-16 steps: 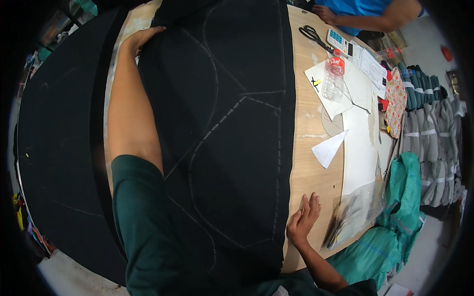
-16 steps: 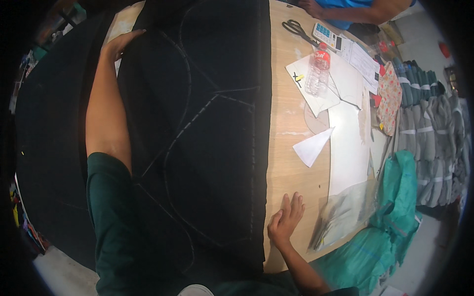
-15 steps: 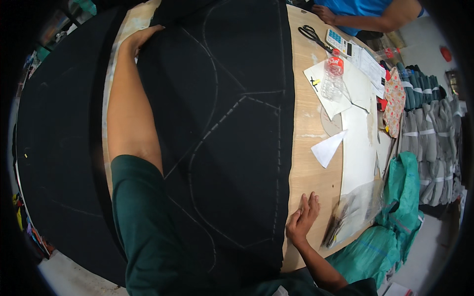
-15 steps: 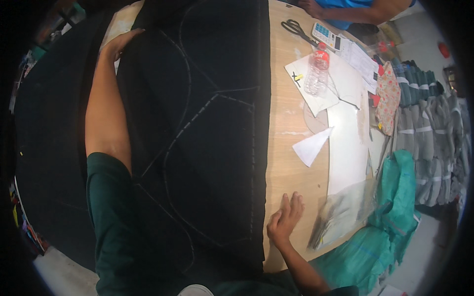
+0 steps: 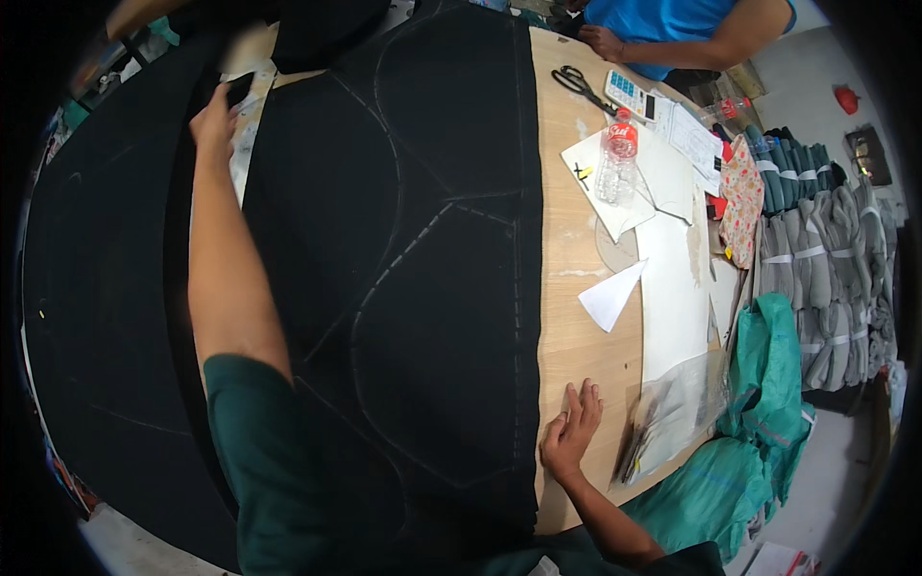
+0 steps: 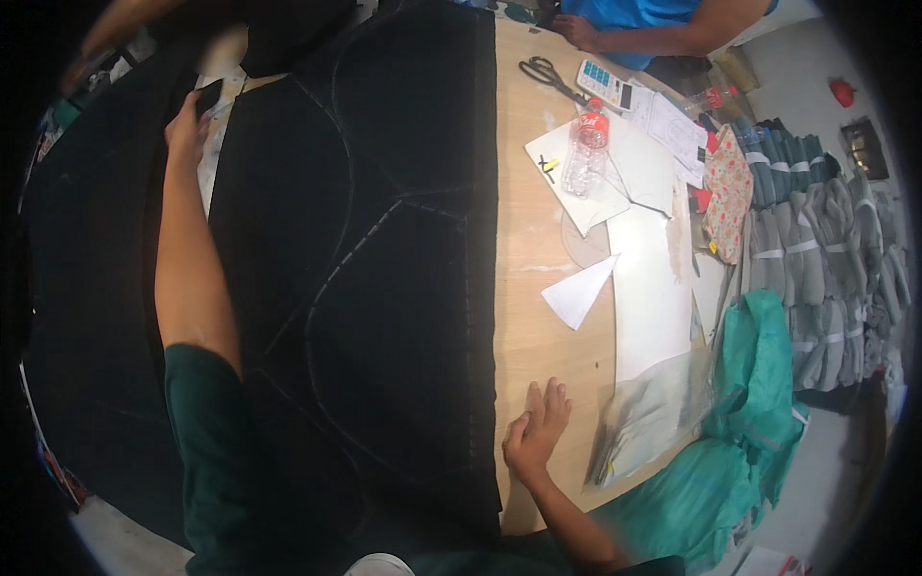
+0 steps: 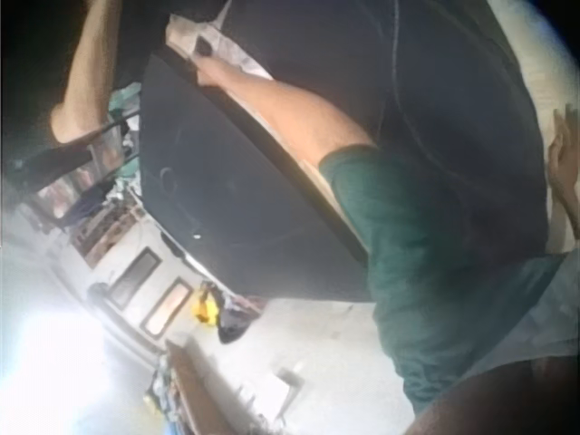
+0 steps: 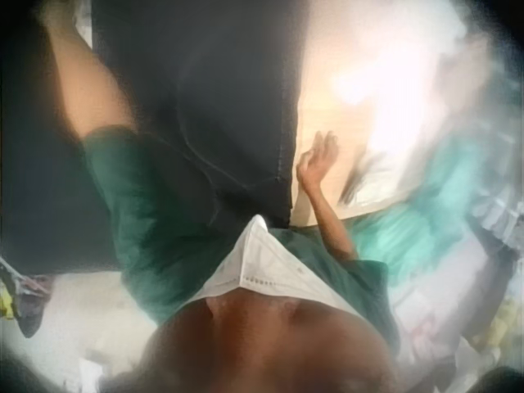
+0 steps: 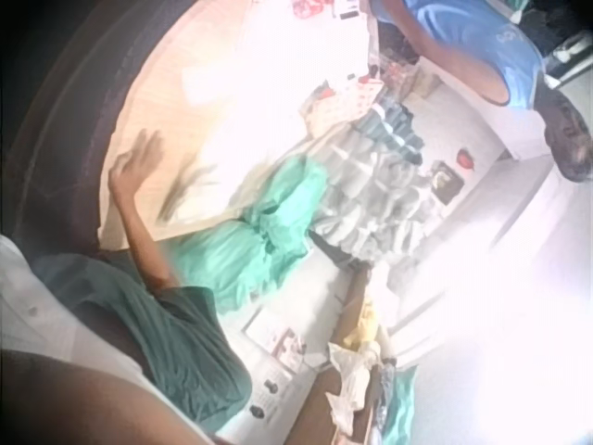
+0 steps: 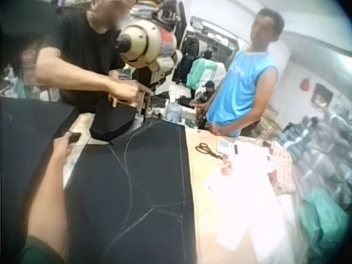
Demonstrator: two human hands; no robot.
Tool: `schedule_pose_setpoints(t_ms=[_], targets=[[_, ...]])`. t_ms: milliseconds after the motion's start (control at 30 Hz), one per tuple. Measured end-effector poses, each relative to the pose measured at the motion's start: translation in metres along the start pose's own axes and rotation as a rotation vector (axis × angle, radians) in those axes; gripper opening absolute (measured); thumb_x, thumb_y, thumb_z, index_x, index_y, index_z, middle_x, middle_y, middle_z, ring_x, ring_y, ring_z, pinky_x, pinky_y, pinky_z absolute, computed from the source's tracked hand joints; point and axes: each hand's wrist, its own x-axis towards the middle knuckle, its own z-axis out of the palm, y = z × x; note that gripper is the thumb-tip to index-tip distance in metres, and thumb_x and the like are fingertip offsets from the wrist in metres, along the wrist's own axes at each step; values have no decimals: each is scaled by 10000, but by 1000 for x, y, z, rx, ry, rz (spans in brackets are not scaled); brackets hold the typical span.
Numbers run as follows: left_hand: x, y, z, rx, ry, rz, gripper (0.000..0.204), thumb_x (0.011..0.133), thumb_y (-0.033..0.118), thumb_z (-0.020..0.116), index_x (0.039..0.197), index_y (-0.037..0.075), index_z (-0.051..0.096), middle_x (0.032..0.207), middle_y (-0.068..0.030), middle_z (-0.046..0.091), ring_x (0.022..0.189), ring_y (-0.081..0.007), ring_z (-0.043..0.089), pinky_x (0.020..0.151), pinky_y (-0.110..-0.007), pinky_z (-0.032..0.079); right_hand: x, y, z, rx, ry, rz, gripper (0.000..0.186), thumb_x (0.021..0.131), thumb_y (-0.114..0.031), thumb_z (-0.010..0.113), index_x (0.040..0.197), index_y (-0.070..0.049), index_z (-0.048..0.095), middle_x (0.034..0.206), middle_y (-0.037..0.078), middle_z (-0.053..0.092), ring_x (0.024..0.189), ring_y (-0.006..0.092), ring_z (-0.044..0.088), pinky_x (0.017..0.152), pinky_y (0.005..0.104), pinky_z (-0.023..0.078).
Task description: The person places a paper pattern on a large piece of black fabric and aligns it. They then use a handheld electric fabric cutter to cut the fabric along the pattern lines. The person removes the cut pieces and places them into a green sack.
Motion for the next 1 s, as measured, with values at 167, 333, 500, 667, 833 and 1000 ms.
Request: schedule_pose_setpoints(t_ms=[167, 333, 500, 667, 833, 1000], targets=[[-175, 28, -43, -407, 2, 224, 1113, 930, 313, 931, 1696, -87, 230, 1451, -219, 602, 1253, -281, 684, 1100, -334, 545, -13, 2, -1, -9, 9, 41, 636, 980, -87, 541, 1615, -49, 512, 1730, 268, 387, 1641, 475, 285, 1333, 672, 152], [-552, 10, -135, -143, -227, -49, 901, 1079, 364, 742, 1704, -54, 245, 1616, -227, 379, 1484, -308, 426, 1249, -435, 354, -5, 6, 4, 117, 100, -2, 608, 971, -95, 575, 1579, -77, 568, 1704, 234, 442, 1632, 453, 310, 1340, 658, 156], [-759, -14, -133, -248, -490, -512, 751, 1023, 300, 842, 1582, -23, 458, 1089, -45, 607, 1032, -138, 605, 944, -306, 517, -16, 44, -10, 576, -30, 21, 482, 1079, -265, 588, 1525, -82, 609, 1697, 192, 479, 1632, 416, 332, 1339, 634, 179], [-823, 28, -140, -87, -763, -235, 617, 1051, 270, 817, 1503, -22, 516, 1181, -101, 704, 1028, -155, 668, 936, -299, 538, -77, -1, -133, 1609, -715, 263, 706, 1177, -613, 423, 1610, -61, 501, 1662, 155, 496, 1546, 266, 465, 1312, 510, 323], [-896, 21, -128, 71, -1135, -254, 526, 1065, 284, 799, 1446, -18, 599, 1205, -124, 750, 1072, -160, 715, 931, -312, 590, -193, 53, -169, 1751, -613, 186, 751, 1143, -571, 573, 1696, -98, 387, 1587, 84, 538, 1452, 202, 542, 1235, 399, 447], [-993, -1, -112, 192, -1272, -139, 474, 1104, 304, 740, 1466, 9, 663, 1239, -126, 758, 1052, -171, 743, 925, -311, 599, -254, 123, -220, 1694, -457, 186, 557, 1105, -414, 729, 1514, -86, 541, 1351, 33, 641, 1262, 137, 595, 1031, 323, 502]])
